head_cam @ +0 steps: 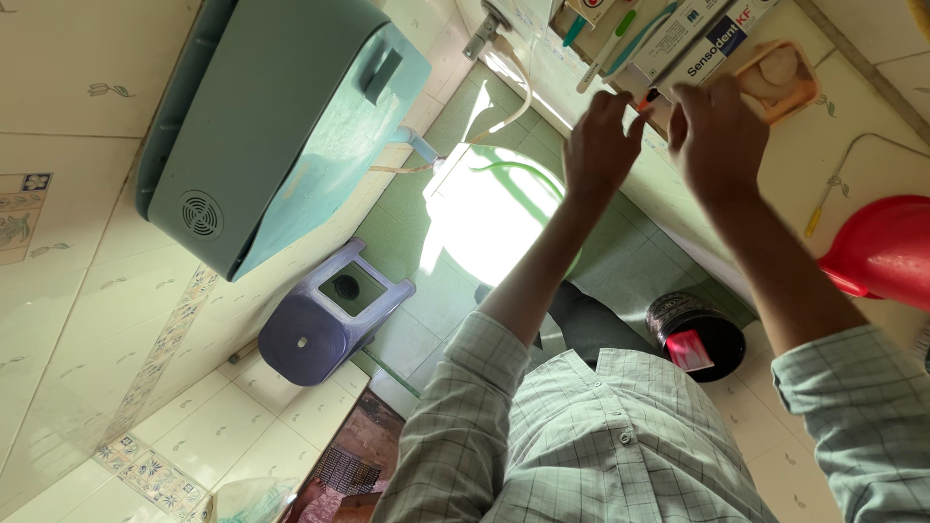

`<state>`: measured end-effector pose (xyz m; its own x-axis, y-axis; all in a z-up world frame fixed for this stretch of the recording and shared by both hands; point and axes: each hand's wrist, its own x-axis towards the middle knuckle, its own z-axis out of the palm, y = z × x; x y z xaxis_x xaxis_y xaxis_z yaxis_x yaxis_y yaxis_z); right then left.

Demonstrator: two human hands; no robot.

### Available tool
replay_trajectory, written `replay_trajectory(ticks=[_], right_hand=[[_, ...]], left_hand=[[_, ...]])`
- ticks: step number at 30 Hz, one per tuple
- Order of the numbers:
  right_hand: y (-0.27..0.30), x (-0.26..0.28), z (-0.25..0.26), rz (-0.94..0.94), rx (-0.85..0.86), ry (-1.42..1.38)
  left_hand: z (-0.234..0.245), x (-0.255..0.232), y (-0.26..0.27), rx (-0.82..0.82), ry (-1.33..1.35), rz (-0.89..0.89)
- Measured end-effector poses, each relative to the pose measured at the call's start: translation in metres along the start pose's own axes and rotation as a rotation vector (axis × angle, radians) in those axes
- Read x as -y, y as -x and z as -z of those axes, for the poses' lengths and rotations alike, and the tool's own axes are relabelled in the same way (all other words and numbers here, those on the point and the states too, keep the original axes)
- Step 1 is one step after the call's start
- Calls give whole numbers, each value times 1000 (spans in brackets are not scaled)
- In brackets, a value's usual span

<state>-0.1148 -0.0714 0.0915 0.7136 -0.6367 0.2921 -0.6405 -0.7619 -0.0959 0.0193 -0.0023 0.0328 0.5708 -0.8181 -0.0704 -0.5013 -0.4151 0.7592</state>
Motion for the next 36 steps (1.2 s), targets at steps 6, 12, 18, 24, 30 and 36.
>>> replay_trajectory(ticks=[6,12,18,24,30,36], right_hand=[[-27,-15,-13,8,220,-34],[-23,-35,-25,-69,325,-84],[-18,-39,-28,36,217,28],[-6,-18,-9,104,54,52],[49,91,22,-437,279,-704],[53,194,25,-731,501,-1526]], left_hand=[[-30,-8,-2,-38,-49,-84],[-24,14,18,-2,-173,-120],[38,46,99,32,286,141],[63,68,140,20,1046,532],[120,87,204,-20,1147,624],[177,119,277,-142,1260,644]])
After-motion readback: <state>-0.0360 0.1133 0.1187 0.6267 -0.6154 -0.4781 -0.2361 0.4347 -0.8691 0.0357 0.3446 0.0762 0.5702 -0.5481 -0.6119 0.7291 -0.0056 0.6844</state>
